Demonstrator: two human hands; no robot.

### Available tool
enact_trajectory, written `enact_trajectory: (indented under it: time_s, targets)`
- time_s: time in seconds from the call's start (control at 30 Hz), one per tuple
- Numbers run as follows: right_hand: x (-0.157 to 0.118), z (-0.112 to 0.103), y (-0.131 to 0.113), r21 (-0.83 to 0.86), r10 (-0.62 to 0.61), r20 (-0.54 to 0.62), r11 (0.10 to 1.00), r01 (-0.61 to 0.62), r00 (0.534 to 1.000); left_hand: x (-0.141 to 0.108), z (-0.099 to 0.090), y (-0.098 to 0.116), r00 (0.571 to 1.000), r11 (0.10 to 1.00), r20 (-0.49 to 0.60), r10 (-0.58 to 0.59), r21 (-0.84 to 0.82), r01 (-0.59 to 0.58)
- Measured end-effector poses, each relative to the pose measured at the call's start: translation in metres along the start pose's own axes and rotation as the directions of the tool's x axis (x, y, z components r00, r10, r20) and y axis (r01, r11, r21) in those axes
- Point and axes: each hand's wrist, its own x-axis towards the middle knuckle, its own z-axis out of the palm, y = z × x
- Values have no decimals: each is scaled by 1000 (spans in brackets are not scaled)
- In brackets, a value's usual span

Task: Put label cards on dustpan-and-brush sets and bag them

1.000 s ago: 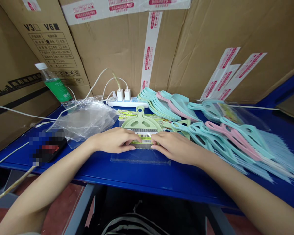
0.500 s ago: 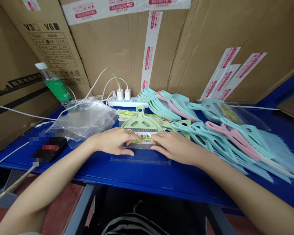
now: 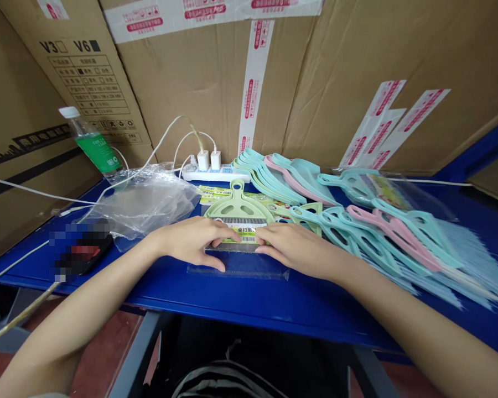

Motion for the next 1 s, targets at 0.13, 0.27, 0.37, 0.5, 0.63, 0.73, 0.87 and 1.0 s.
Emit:
enact_trajectory:
  time_s: [0.13,0.27,0.37,0.5,0.63,0.73,0.87,1.0]
  targets:
    - [0,0,0,8,-9,-9,1000,10,1000,0,0,-1,1000,1000,17,13,-11,-12]
    - [0,1,0,-3,-14,-13,1000,14,1000,-1,-2,2,999,1000,41,30,-10,-30]
    - [-1,1,0,1,-24,-22,1000,24,999,-1,-3,6,998,999,48,46,-8,-45]
    - [-1,1,1,-8,-15,-9,1000,15,1000,-2,-4,11,998,999,37,42,-20,-41]
    - [0,2,1,-16,-11,0,1000,11,1000,-2,-1,13,998,999,45,52,-6,-52]
    - [-1,3,1,-10,-47,-47,999,47,998,-1,1,12,997,999,55,46,6,-46]
    - [-1,4,1,-44,-84,-122,996,79,989,0,3,11,998,998,34,58,-1,-58]
    - [-1,4,1,25,-99,-124,994,102,987,1,5,13,998,997,10,69,41,-69]
